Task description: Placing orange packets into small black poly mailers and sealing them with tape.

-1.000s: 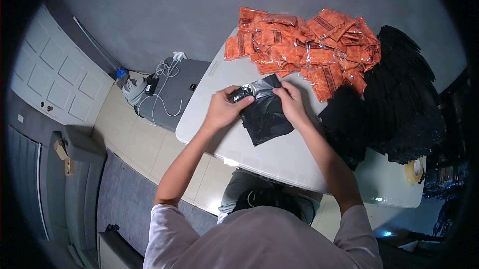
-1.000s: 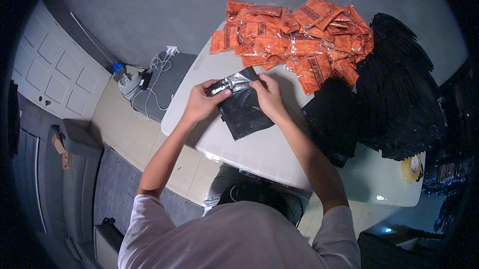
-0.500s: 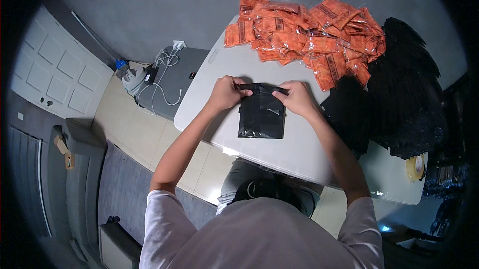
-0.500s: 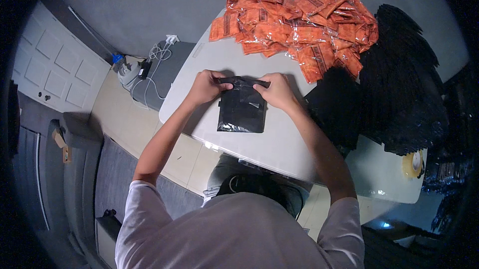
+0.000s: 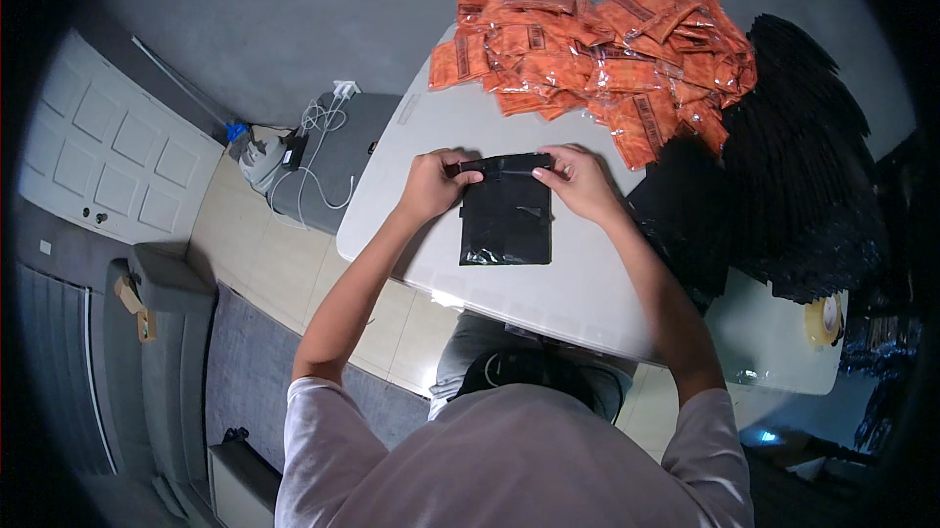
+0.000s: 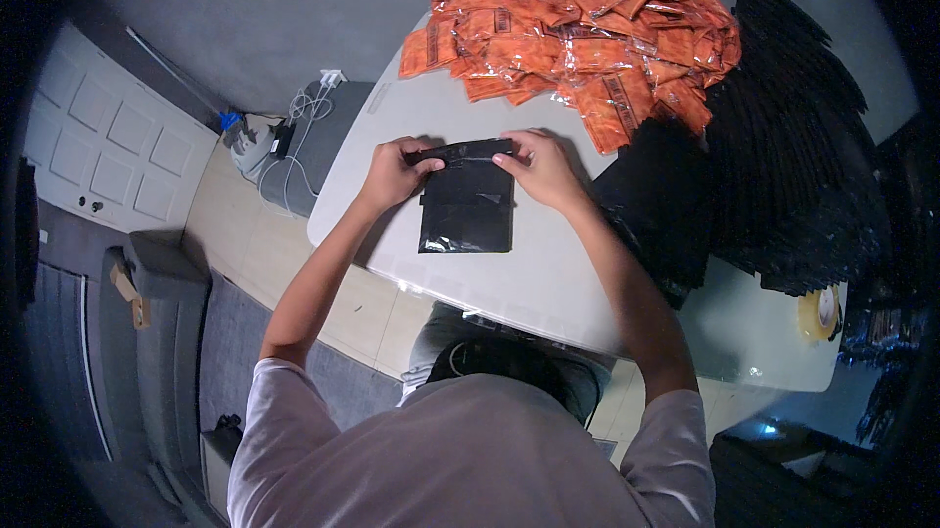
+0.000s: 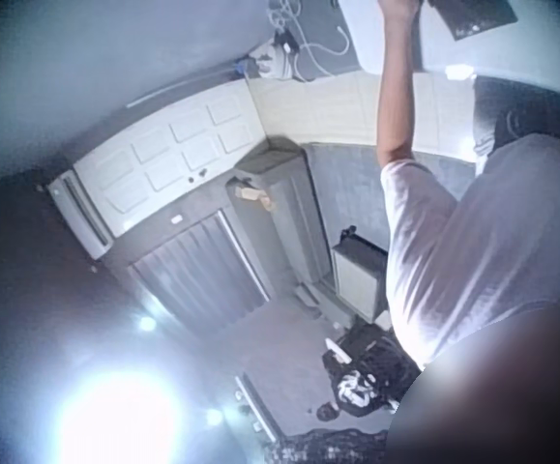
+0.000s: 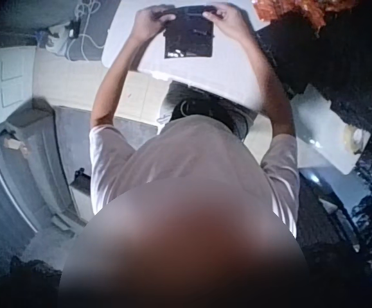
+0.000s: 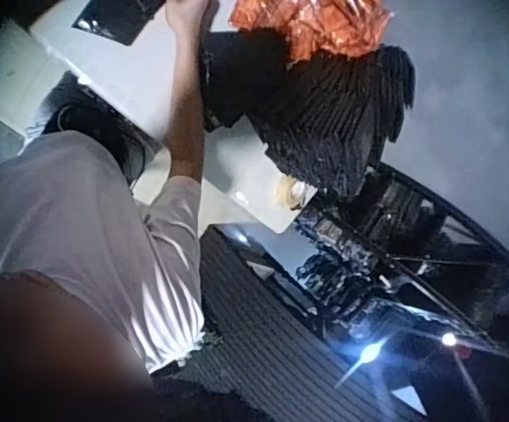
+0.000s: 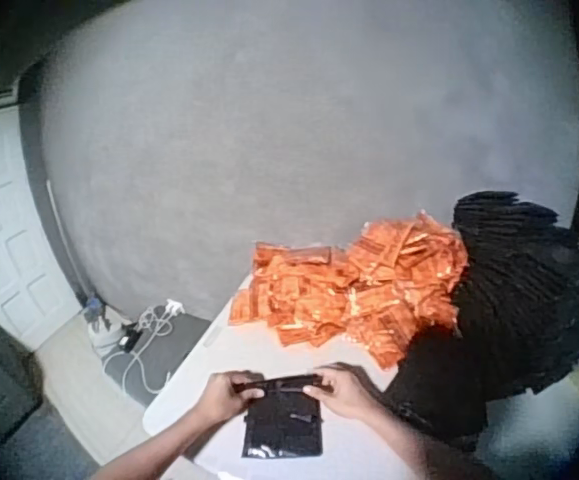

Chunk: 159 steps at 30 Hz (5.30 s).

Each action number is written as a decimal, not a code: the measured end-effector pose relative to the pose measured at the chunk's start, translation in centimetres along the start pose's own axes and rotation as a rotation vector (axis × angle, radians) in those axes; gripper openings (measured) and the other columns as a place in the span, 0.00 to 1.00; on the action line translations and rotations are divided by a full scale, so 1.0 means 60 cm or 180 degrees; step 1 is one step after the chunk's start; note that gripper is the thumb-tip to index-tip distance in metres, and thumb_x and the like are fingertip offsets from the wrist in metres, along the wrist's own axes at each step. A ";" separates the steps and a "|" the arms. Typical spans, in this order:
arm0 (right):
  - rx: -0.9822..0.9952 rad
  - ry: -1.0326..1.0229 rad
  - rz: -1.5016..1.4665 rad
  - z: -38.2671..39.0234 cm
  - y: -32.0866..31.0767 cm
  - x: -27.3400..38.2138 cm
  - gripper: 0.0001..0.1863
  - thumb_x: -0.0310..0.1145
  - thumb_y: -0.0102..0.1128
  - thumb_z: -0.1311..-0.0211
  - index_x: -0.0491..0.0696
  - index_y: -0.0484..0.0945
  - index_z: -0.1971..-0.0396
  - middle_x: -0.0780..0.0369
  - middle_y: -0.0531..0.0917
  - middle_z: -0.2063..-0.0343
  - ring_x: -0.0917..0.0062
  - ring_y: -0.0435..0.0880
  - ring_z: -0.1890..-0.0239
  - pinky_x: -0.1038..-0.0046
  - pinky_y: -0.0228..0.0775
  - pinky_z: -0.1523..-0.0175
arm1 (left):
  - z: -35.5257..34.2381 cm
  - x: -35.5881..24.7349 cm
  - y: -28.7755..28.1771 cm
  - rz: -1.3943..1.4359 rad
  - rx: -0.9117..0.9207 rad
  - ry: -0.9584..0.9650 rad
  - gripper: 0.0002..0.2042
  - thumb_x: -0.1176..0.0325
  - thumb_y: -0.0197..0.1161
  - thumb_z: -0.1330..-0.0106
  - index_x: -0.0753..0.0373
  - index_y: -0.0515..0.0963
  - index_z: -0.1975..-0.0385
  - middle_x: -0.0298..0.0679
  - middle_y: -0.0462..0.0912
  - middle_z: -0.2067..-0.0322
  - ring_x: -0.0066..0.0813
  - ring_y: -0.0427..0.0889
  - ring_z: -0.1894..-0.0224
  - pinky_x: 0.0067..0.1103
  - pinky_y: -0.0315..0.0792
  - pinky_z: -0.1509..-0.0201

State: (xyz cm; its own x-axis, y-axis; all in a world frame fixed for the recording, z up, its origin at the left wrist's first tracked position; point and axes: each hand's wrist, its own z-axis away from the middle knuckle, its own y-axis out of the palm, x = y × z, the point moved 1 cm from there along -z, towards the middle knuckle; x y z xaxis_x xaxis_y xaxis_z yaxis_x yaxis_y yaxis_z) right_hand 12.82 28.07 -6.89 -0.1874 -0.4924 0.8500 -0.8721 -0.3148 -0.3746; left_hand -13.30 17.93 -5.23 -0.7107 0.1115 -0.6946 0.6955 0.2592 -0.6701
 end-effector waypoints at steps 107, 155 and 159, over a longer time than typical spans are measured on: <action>0.0699 0.0160 0.2385 0.081 0.128 0.130 0.13 0.34 0.57 0.28 0.40 0.72 0.54 0.45 0.79 0.54 0.50 0.80 0.48 0.51 0.74 0.43 | 0.122 -0.089 0.074 -0.1915 -0.0230 0.0514 0.24 0.67 0.53 0.25 0.76 0.72 0.35 0.61 0.76 0.35 0.54 0.77 0.32 0.39 0.69 0.26; 0.1363 -0.1485 0.0974 0.080 -0.019 0.091 0.21 0.31 0.73 0.37 0.42 0.83 0.46 0.56 0.87 0.46 0.61 0.81 0.38 0.62 0.75 0.34 | 0.379 -0.017 0.001 0.2409 -0.2863 -0.2874 0.16 0.55 0.70 0.28 0.64 0.87 0.57 0.34 0.90 0.64 0.19 0.85 0.65 0.17 0.69 0.64; 0.1338 -0.1501 0.0993 0.081 -0.020 0.092 0.20 0.31 0.73 0.37 0.42 0.83 0.46 0.56 0.87 0.46 0.62 0.81 0.38 0.63 0.76 0.34 | 0.369 -0.016 -0.013 0.1826 -0.2973 -0.2537 0.11 0.63 0.73 0.30 0.66 0.88 0.63 0.35 0.89 0.69 0.16 0.81 0.69 0.16 0.66 0.68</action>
State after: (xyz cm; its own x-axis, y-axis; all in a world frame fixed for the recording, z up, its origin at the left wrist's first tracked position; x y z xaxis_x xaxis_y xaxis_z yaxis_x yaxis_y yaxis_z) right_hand 15.05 21.78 -3.57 -0.1016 -0.8800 0.4640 -0.5431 -0.3417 -0.7670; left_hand -10.84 -3.60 -9.82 0.1282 -0.0759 -0.9888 0.3139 0.9489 -0.0321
